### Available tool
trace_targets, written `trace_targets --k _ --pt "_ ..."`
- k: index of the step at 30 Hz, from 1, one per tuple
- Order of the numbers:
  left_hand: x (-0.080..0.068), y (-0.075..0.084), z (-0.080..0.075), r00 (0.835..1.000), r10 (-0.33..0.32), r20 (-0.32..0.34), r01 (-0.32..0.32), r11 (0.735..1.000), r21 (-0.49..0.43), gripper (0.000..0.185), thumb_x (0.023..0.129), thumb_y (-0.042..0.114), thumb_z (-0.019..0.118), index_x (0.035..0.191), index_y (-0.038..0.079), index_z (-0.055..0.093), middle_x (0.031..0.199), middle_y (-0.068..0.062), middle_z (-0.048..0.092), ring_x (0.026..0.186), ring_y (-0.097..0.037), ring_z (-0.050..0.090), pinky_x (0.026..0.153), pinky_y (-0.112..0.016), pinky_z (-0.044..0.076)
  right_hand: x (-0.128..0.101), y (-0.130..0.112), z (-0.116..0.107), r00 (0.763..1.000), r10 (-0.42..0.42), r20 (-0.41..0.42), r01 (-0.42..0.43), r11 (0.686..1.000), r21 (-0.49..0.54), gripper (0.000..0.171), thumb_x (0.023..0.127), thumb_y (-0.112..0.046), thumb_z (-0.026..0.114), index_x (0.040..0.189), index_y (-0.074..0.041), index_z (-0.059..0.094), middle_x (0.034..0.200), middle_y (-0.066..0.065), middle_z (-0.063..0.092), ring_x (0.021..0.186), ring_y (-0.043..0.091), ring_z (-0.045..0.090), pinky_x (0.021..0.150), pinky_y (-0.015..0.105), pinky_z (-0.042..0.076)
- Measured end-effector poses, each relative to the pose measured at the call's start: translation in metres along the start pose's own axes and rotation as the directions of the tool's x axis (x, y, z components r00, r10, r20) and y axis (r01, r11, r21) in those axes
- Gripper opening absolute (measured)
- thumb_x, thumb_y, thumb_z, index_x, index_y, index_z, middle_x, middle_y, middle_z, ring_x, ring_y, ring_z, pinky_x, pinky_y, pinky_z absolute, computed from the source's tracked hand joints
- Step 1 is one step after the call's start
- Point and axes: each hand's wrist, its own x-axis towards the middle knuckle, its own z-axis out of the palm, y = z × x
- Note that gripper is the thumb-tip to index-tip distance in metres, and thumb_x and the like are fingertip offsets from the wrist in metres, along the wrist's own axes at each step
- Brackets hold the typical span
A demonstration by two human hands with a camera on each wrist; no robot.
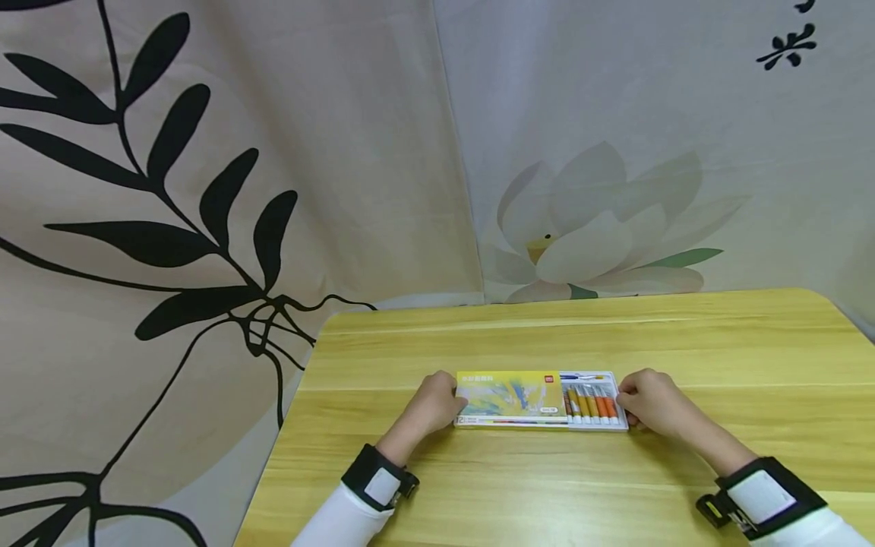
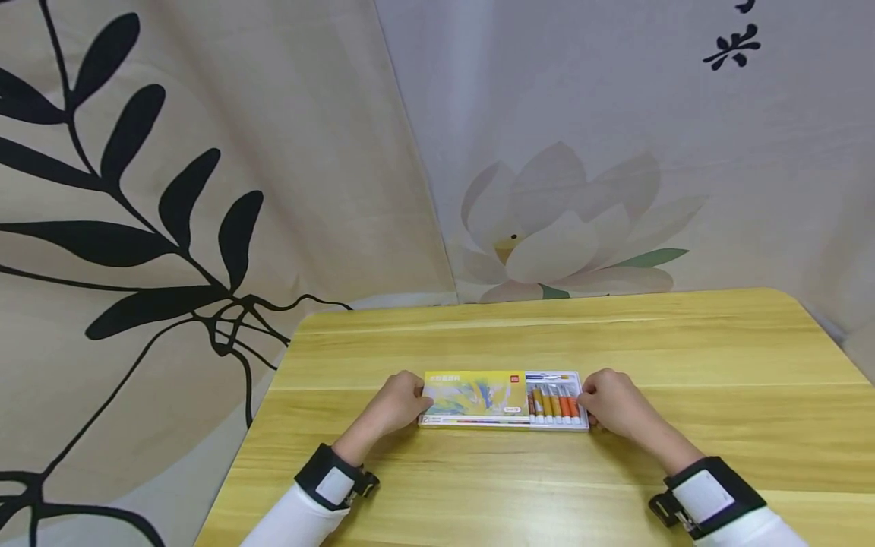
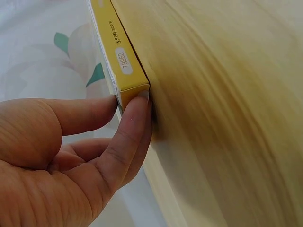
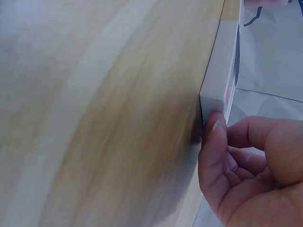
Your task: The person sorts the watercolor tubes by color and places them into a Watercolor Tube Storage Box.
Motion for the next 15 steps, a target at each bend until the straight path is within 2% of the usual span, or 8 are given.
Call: trace_targets --k 6,15 --pt "0.007 0.005 0.003 1.0 -0.003 0.01 0.002 1.0 0.029 0.018 0.099 0.009 0.072 0.087 0.0 0.064 0.074 -0.009 0.057 0.057 -0.018 0.047 0.051 -0.03 0.037 0.005 -0.002 0.002 1.0 0.011 -0.004 -0.011 1.0 -0.007 0.013 0.098 0.0 0.06 0.1 0.008 0.069 0.073 0.005 0.063 0.063 0.016 0.061 0.052 0.029 0.053" --pt "0.015 0.011 0.005 1.0 0.006 0.013 -0.006 1.0 0.029 0.018 0.099 0.009 0.072 0.087 -0.001 0.064 0.072 -0.008 0.054 0.055 -0.017 0.046 0.05 -0.029 0.036 0.01 -0.007 0.003 1.0 0.003 0.011 -0.003 1.0 0.008 0.014 0.098 0.002 0.058 0.1 0.009 0.069 0.072 0.006 0.062 0.062 0.016 0.061 0.052 0.028 0.054"
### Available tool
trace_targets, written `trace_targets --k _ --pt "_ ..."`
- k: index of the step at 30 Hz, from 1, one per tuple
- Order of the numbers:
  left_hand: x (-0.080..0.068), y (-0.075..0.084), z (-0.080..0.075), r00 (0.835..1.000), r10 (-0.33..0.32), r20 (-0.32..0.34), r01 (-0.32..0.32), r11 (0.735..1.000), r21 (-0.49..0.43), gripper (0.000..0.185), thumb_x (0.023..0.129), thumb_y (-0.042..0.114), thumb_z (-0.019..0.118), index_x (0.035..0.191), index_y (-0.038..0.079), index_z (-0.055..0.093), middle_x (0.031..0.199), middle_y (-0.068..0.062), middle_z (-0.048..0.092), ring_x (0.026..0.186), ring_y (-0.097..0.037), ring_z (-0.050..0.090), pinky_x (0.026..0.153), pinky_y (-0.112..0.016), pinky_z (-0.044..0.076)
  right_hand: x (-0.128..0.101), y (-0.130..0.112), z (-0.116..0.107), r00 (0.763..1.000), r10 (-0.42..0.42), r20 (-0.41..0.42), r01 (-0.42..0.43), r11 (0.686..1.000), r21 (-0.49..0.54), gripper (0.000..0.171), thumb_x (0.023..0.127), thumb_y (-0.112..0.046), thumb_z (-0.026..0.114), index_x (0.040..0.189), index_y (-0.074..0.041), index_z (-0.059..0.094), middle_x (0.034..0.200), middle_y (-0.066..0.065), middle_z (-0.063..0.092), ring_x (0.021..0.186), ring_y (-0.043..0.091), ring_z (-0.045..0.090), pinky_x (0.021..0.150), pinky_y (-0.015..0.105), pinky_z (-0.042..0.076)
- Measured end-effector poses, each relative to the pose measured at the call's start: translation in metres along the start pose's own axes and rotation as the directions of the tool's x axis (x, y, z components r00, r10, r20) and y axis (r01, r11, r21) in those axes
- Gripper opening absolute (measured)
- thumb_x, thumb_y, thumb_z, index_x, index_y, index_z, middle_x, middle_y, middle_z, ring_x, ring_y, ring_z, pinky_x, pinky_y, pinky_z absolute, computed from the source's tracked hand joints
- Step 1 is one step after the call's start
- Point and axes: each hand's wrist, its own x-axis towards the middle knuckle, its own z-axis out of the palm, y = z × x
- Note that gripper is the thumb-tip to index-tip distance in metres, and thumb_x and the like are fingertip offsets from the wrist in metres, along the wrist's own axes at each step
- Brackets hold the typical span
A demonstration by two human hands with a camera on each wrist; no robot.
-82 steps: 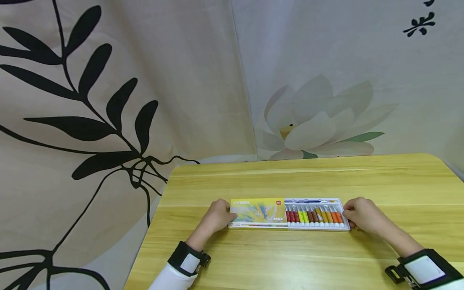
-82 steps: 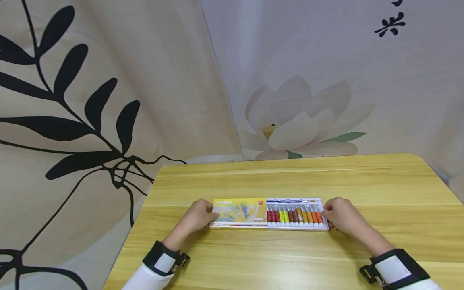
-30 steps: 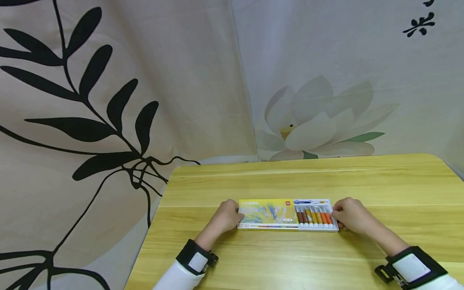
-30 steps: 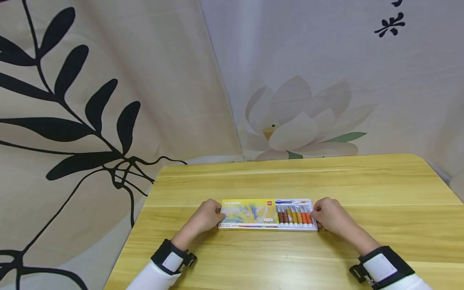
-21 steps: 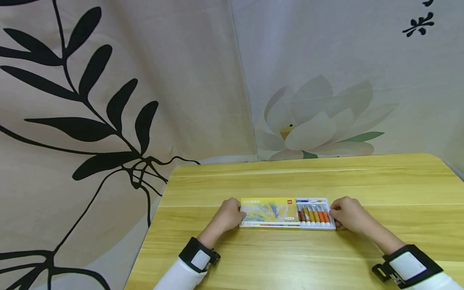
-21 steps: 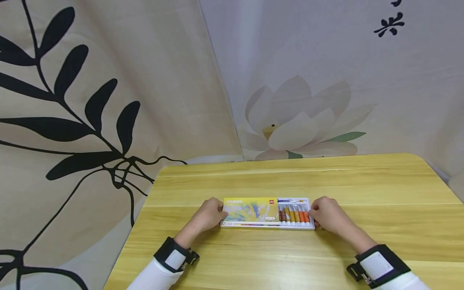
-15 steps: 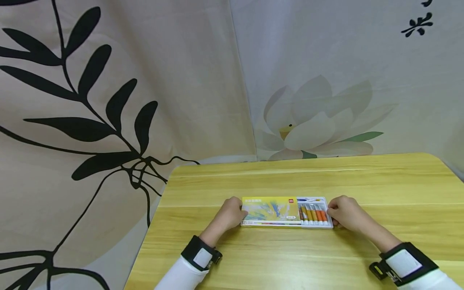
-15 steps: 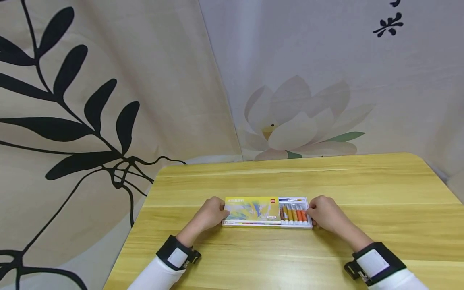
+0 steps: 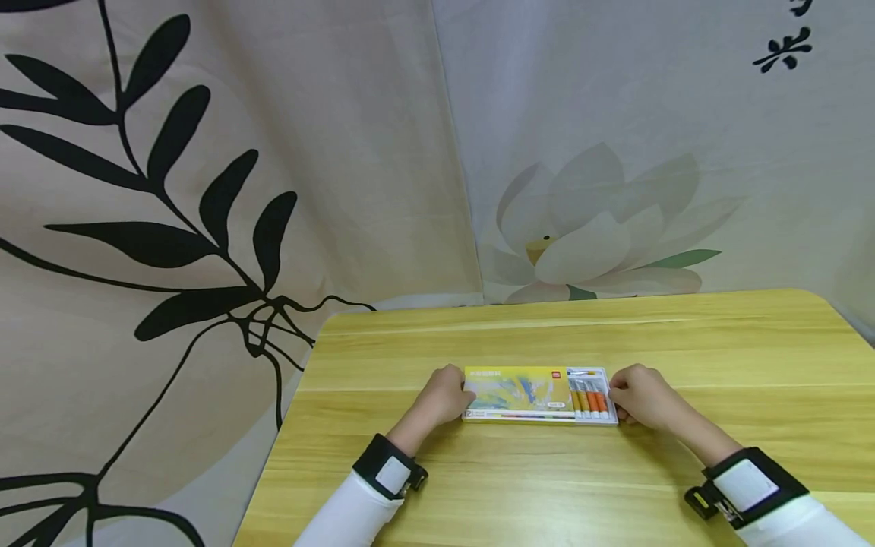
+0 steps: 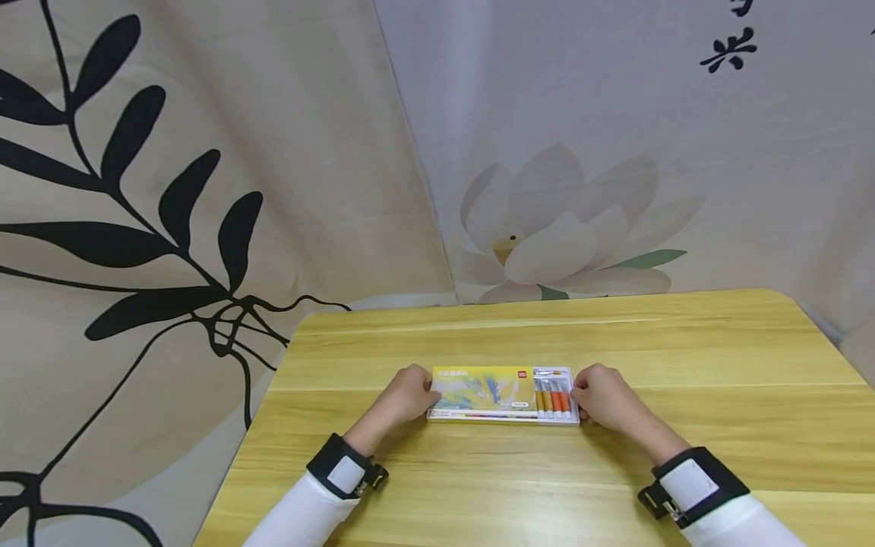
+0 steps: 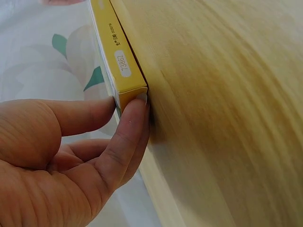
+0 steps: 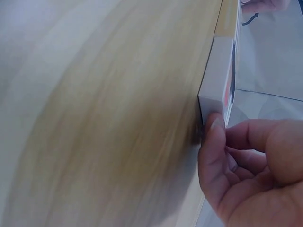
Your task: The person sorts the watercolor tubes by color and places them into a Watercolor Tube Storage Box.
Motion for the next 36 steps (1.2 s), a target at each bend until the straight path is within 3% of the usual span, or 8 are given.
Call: trace_targets --k 9,17,24,28,31,36 --pt "0.007 0.006 0.002 0.999 0.034 0.0 -0.034 0.999 0.015 0.031 0.099 0.008 0.072 0.074 0.004 0.055 0.065 -0.003 0.041 0.052 -0.015 0.04 0.049 -0.028 0.033 0.007 -0.005 0.001 1.0 -0.017 -0.009 0.017 1.0 0.008 0.019 0.101 0.004 0.056 0.108 0.016 0.069 0.077 0.007 0.065 0.063 0.015 0.062 0.054 0.029 0.056" --pt "0.006 0.009 0.005 1.0 0.029 0.007 -0.029 1.0 0.012 0.018 0.099 0.009 0.071 0.089 -0.003 0.064 0.072 -0.007 0.052 0.055 -0.016 0.045 0.05 -0.028 0.036 0.011 -0.01 0.009 0.999 -0.039 0.001 0.039 0.999 0.012 0.02 0.101 0.006 0.056 0.111 0.017 0.069 0.08 0.009 0.067 0.063 0.014 0.063 0.054 0.029 0.056" --pt "0.003 0.012 0.009 0.999 0.05 0.01 -0.05 0.999 -0.007 0.017 0.098 0.008 0.072 0.088 -0.003 0.064 0.074 -0.007 0.053 0.058 -0.017 0.045 0.051 -0.028 0.036 0.013 -0.015 0.013 0.997 -0.071 0.004 0.071 0.997 0.03 0.02 0.101 0.007 0.056 0.11 0.017 0.07 0.081 0.009 0.068 0.064 0.015 0.063 0.055 0.03 0.057" --pt "0.003 0.014 0.012 0.998 0.06 0.009 -0.06 0.998 -0.016 0.018 0.098 0.008 0.072 0.086 -0.003 0.065 0.074 -0.007 0.052 0.057 -0.016 0.044 0.051 -0.027 0.035 0.014 -0.017 0.014 0.993 -0.119 0.008 0.119 0.993 0.004 0.02 0.1 0.007 0.055 0.09 0.005 0.073 0.072 0.005 0.063 0.06 0.014 0.06 0.052 0.027 0.053" --pt "0.002 0.016 0.014 0.999 0.046 0.016 -0.046 0.999 -0.021 0.015 0.098 0.007 0.072 0.09 -0.005 0.067 0.076 -0.007 0.055 0.058 -0.016 0.046 0.051 -0.027 0.036 0.013 -0.019 0.015 0.987 -0.156 0.024 0.157 0.988 -0.013 0.031 0.098 0.008 0.053 0.071 -0.004 0.063 0.064 0.002 0.058 0.057 0.013 0.055 0.05 0.025 0.05" --pt "0.0 0.017 0.016 0.999 0.035 0.023 -0.034 0.998 -0.046 0.014 0.099 0.007 0.07 0.098 -0.006 0.068 0.08 -0.009 0.06 0.06 -0.017 0.049 0.051 -0.027 0.039 0.012 -0.018 0.015 0.985 -0.168 0.024 0.169 0.985 -0.023 0.033 0.091 0.01 0.049 0.066 -0.008 0.058 0.06 0.001 0.055 0.053 0.013 0.051 0.049 0.025 0.046"
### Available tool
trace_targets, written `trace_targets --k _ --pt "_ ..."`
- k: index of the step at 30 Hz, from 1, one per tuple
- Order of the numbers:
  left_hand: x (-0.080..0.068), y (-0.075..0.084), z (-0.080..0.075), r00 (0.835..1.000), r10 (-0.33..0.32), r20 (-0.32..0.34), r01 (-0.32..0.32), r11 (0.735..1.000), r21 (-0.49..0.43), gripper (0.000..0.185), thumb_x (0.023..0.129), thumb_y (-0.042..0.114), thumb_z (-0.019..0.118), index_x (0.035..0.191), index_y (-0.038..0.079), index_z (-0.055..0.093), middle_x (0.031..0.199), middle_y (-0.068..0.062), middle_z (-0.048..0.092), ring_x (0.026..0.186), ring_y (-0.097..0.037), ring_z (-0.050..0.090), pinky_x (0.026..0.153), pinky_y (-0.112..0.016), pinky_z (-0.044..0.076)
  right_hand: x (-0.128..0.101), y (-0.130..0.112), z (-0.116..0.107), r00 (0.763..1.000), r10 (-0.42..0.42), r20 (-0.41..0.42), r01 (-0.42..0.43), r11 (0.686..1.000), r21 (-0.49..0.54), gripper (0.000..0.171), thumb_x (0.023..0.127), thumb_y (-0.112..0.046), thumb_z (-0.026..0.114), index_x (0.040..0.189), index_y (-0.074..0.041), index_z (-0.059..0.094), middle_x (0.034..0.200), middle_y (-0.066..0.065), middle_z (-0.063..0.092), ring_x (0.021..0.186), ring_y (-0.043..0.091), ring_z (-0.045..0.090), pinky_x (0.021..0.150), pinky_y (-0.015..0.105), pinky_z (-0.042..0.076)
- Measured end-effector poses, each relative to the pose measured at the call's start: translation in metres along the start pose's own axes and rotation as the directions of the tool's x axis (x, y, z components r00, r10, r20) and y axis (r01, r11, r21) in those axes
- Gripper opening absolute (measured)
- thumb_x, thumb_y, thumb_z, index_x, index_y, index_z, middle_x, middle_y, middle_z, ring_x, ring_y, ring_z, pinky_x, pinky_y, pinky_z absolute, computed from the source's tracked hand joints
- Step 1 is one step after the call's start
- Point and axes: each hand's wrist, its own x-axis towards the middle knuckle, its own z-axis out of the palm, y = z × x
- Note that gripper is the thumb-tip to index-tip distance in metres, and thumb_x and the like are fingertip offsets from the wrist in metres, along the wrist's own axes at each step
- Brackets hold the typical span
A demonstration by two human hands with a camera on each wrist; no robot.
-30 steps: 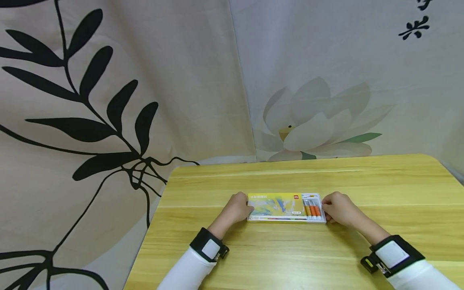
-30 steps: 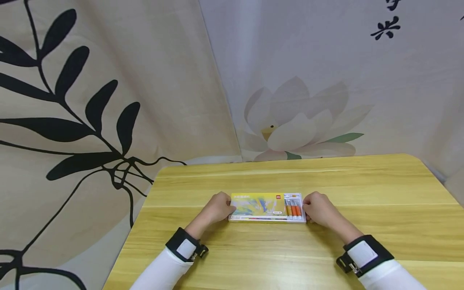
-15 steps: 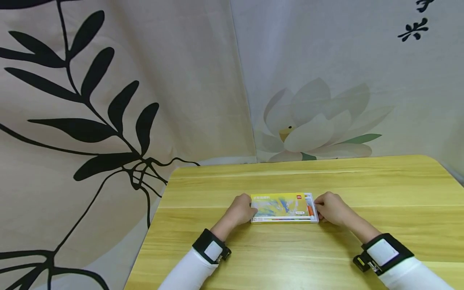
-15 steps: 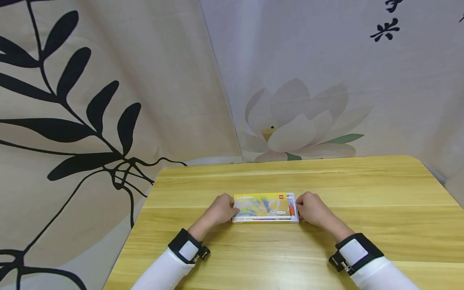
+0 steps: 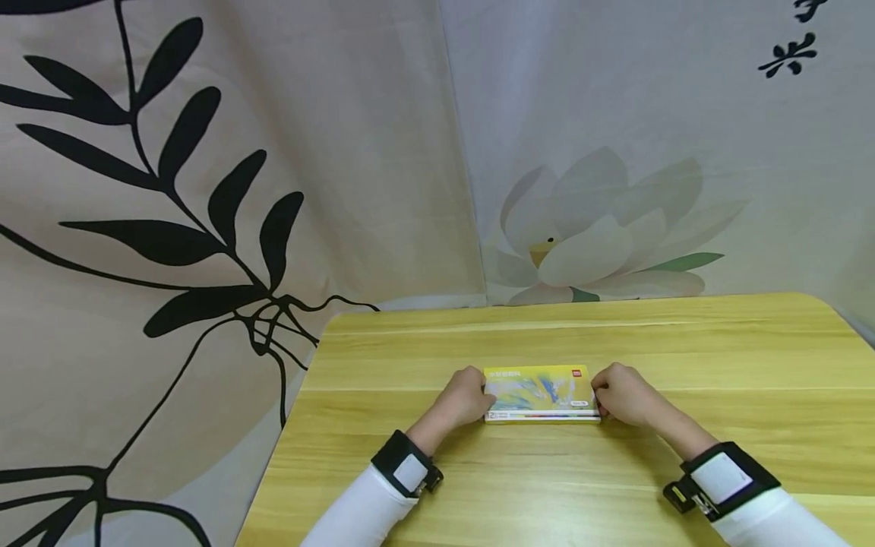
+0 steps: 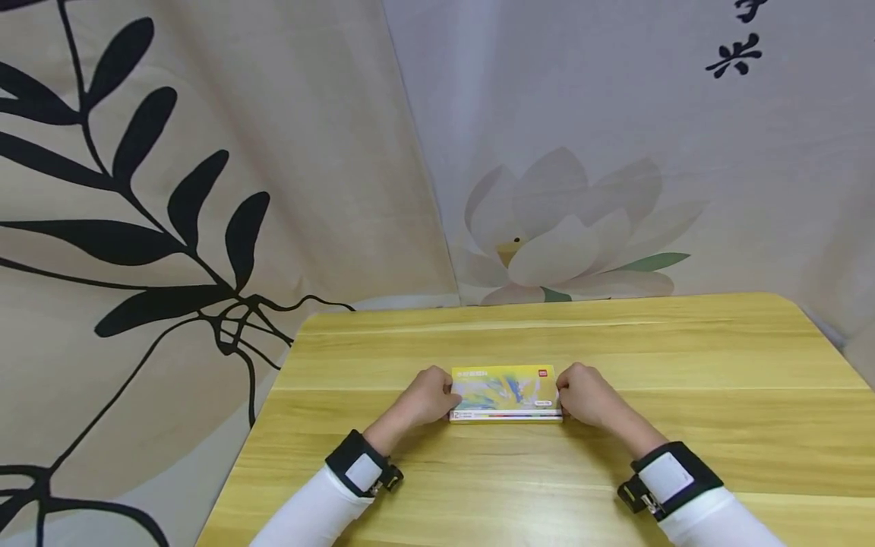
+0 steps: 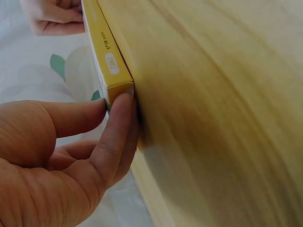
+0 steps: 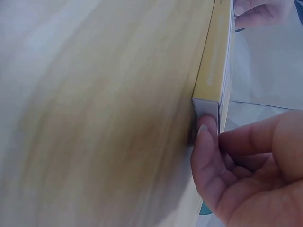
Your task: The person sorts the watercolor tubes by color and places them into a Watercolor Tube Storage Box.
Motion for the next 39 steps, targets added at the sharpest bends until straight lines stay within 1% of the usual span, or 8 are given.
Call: trace_targets --k 4,6,8,13,16,26,29,39 --pt "-0.003 -0.001 0.002 1.0 -0.003 0.015 0.004 1.0 -0.029 0.013 0.099 0.008 0.07 0.095 -0.005 0.069 0.077 -0.007 0.061 0.055 -0.014 0.048 0.048 -0.025 0.037 -0.004 0.001 0.001 0.999 0.044 -0.002 -0.044 0.999 0.012 0.029 0.087 0.008 0.049 0.066 -0.008 0.062 0.058 0.001 0.056 0.052 0.013 0.052 0.049 0.026 0.045" --pt "-0.004 -0.002 0.004 1.0 -0.001 0.021 0.001 0.999 -0.039 0.013 0.099 0.007 0.071 0.092 -0.004 0.07 0.074 -0.006 0.061 0.051 -0.013 0.047 0.045 -0.024 0.036 -0.006 0.001 0.002 0.998 0.068 0.0 -0.068 0.997 0.028 0.029 0.089 0.007 0.05 0.066 -0.007 0.063 0.058 0.001 0.056 0.052 0.013 0.052 0.05 0.026 0.045" --pt "-0.006 -0.003 0.005 1.0 0.008 0.023 -0.007 0.999 -0.046 0.014 0.099 0.007 0.071 0.089 -0.003 0.07 0.072 -0.007 0.061 0.049 -0.012 0.045 0.044 -0.023 0.035 -0.009 0.002 0.002 0.997 0.075 -0.004 -0.075 0.997 0.036 0.03 0.095 0.003 0.053 0.07 -0.007 0.065 0.06 0.001 0.057 0.055 0.014 0.054 0.05 0.026 0.046" --pt "-0.009 -0.003 0.007 0.999 0.029 0.041 -0.026 0.997 -0.078 0.012 0.1 0.006 0.07 0.094 -0.006 0.071 0.072 -0.006 0.062 0.047 -0.012 0.049 0.041 -0.022 0.037 -0.014 0.004 0.002 0.997 0.076 -0.013 -0.075 0.996 0.05 0.028 0.103 -0.002 0.058 0.078 -0.004 0.07 0.066 0.002 0.061 0.062 0.016 0.06 0.053 0.029 0.053" --pt "-0.011 -0.002 0.007 0.998 0.032 0.052 -0.027 0.996 -0.088 0.012 0.1 0.005 0.069 0.097 -0.006 0.071 0.073 -0.006 0.063 0.047 -0.013 0.051 0.041 -0.021 0.038 -0.016 0.005 0.002 0.996 0.085 -0.01 -0.084 0.994 0.065 0.026 0.103 -0.002 0.059 0.081 -0.002 0.071 0.067 0.003 0.062 0.063 0.017 0.061 0.055 0.029 0.054" --pt "-0.014 -0.004 0.009 0.997 0.044 0.058 -0.039 0.995 -0.093 0.011 0.1 0.005 0.07 0.095 -0.005 0.071 0.071 -0.005 0.064 0.046 -0.014 0.053 0.04 -0.021 0.037 -0.019 0.006 0.002 0.992 0.13 0.003 -0.129 0.987 0.1 0.017 0.103 -0.002 0.06 0.097 0.006 0.074 0.07 0.004 0.063 0.066 0.017 0.063 0.058 0.031 0.057" --pt "-0.015 -0.004 0.011 0.997 0.054 0.052 -0.05 0.995 -0.088 0.01 0.099 0.004 0.07 0.095 -0.005 0.071 0.071 -0.005 0.063 0.046 -0.015 0.056 0.04 -0.02 0.038 -0.02 0.007 0.002 0.991 0.132 0.001 -0.132 0.987 0.093 0.017 0.103 -0.002 0.06 0.096 0.006 0.074 0.07 0.004 0.063 0.065 0.017 0.062 0.057 0.031 0.056" --pt "-0.024 -0.002 0.013 0.996 0.075 0.054 -0.069 0.993 -0.094 0.012 0.099 0.003 0.069 0.09 -0.004 0.07 0.069 -0.005 0.064 0.049 -0.017 0.061 0.041 -0.021 0.042 -0.03 0.008 0.002 0.994 0.105 0.015 -0.105 0.992 0.072 0.022 0.103 -0.003 0.061 0.084 -0.003 0.073 0.066 0.002 0.061 0.06 0.017 0.059 0.054 0.028 0.052"
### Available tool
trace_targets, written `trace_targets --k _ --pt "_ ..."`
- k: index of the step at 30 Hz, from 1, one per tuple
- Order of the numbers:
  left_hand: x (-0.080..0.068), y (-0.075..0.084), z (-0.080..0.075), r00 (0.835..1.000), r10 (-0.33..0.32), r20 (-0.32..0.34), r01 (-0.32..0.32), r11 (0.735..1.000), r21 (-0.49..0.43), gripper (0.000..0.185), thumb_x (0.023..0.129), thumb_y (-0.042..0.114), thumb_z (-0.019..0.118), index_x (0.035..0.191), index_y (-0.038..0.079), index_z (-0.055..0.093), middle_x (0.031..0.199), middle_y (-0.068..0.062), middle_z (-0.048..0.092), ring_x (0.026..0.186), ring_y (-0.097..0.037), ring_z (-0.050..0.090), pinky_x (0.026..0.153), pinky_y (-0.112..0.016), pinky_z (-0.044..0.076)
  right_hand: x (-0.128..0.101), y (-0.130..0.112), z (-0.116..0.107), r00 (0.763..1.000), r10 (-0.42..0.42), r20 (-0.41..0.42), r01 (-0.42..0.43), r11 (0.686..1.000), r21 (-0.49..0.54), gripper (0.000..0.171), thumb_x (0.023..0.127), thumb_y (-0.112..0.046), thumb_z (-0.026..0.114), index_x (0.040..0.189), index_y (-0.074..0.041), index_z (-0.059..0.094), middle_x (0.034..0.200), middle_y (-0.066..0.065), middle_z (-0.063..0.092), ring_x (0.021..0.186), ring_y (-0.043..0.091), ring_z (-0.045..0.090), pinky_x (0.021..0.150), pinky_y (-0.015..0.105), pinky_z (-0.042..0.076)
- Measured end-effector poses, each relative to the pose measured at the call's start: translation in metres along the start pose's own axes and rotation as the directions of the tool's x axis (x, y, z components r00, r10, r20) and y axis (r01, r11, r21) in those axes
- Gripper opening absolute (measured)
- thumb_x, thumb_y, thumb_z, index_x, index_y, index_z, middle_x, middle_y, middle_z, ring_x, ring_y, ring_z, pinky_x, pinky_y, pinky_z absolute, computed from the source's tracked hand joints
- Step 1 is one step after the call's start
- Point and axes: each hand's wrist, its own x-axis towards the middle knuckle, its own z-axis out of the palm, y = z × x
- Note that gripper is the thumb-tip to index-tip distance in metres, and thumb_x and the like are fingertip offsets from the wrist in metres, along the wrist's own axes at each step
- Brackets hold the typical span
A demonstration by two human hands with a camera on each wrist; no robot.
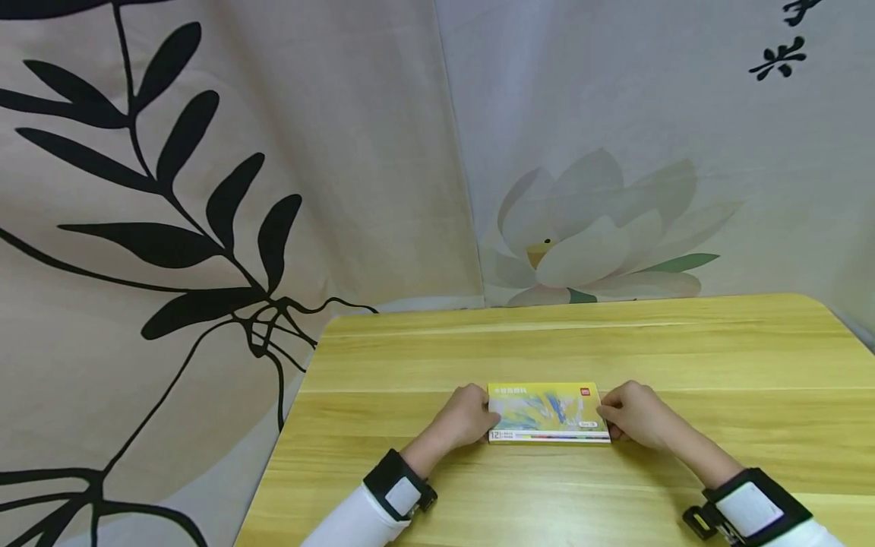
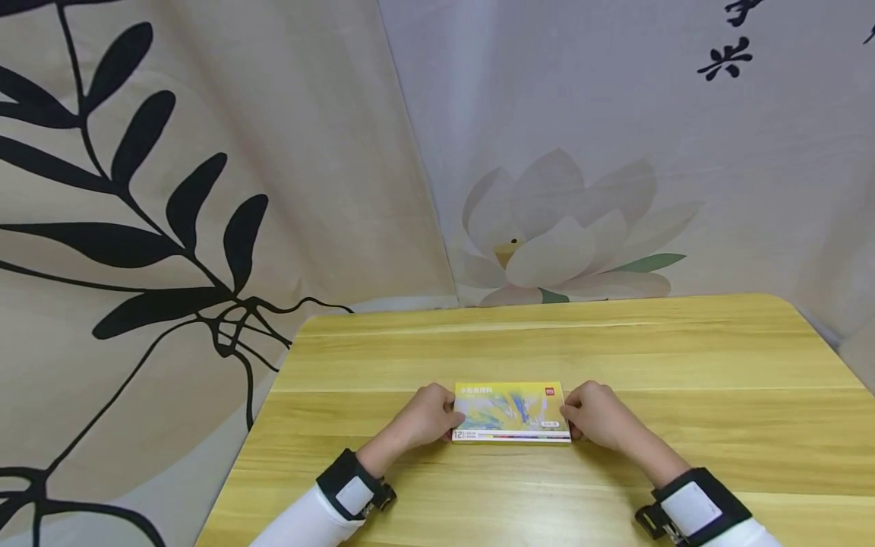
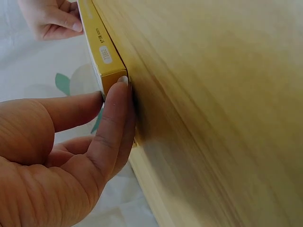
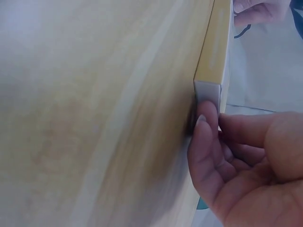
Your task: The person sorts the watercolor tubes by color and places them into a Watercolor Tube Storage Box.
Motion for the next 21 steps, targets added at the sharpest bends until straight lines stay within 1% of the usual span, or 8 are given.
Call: trace_targets --k 3,8,14,18,20,21 --pt "-0.006 0.001 0.002 1.0 -0.003 0.009 0.003 1.0 0.006 0.011 0.099 0.003 0.068 0.091 -0.005 0.07 0.067 -0.006 0.064 0.047 -0.015 0.058 0.04 -0.021 0.04 -0.005 -0.001 0.002 1.0 0.005 0.014 -0.005 1.0 0.002 0.026 0.103 -0.003 0.061 0.079 -0.005 0.071 0.064 0.002 0.061 0.059 0.017 0.059 0.054 0.027 0.052" --pt "-0.014 0.003 0.005 0.999 -0.03 0.025 0.029 0.999 0.029 0.012 0.101 0.005 0.068 0.094 -0.004 0.069 0.063 -0.007 0.061 0.043 -0.012 0.049 0.039 -0.022 0.036 -0.013 -0.002 0.004 0.999 -0.006 0.043 0.005 1.0 0.03 0.029 0.103 -0.002 0.06 0.075 -0.006 0.068 0.064 0.002 0.061 0.06 0.018 0.06 0.054 0.029 0.053" --pt "-0.018 0.003 0.006 1.0 -0.023 0.015 0.022 0.998 0.054 0.011 0.1 0.006 0.069 0.095 -0.004 0.069 0.062 -0.006 0.059 0.043 -0.012 0.047 0.039 -0.022 0.035 -0.017 0.0 0.004 0.998 -0.017 0.056 0.014 0.998 0.057 0.029 0.104 -0.004 0.061 0.076 -0.005 0.068 0.065 0.004 0.061 0.061 0.019 0.06 0.055 0.03 0.055" --pt "-0.018 0.003 0.005 1.0 -0.015 0.008 0.015 0.998 0.054 0.013 0.1 0.007 0.07 0.092 -0.003 0.069 0.063 -0.005 0.058 0.044 -0.011 0.047 0.04 -0.021 0.034 -0.018 0.003 0.002 0.997 -0.044 0.064 0.04 0.997 0.069 0.026 0.104 -0.005 0.061 0.079 -0.005 0.069 0.065 0.003 0.061 0.061 0.018 0.059 0.055 0.03 0.054" --pt "-0.018 0.002 0.005 1.0 -0.012 0.0 0.012 0.999 0.053 0.017 0.1 0.008 0.07 0.086 0.0 0.069 0.06 -0.002 0.055 0.044 -0.011 0.045 0.04 -0.021 0.033 -0.019 0.005 -0.001 0.995 -0.066 0.071 0.06 0.995 0.076 0.022 0.104 -0.005 0.061 0.084 -0.004 0.071 0.066 0.003 0.062 0.061 0.018 0.058 0.055 0.029 0.053" --pt "-0.019 0.002 0.004 1.0 -0.008 -0.009 0.009 0.998 0.061 0.022 0.1 0.01 0.07 0.08 0.002 0.067 0.058 0.0 0.051 0.044 -0.01 0.043 0.04 -0.021 0.031 -0.02 0.006 -0.003 0.995 -0.075 0.069 0.07 0.995 0.076 0.019 0.103 -0.006 0.062 0.088 -0.002 0.072 0.068 0.003 0.062 0.061 0.017 0.059 0.055 0.029 0.052"
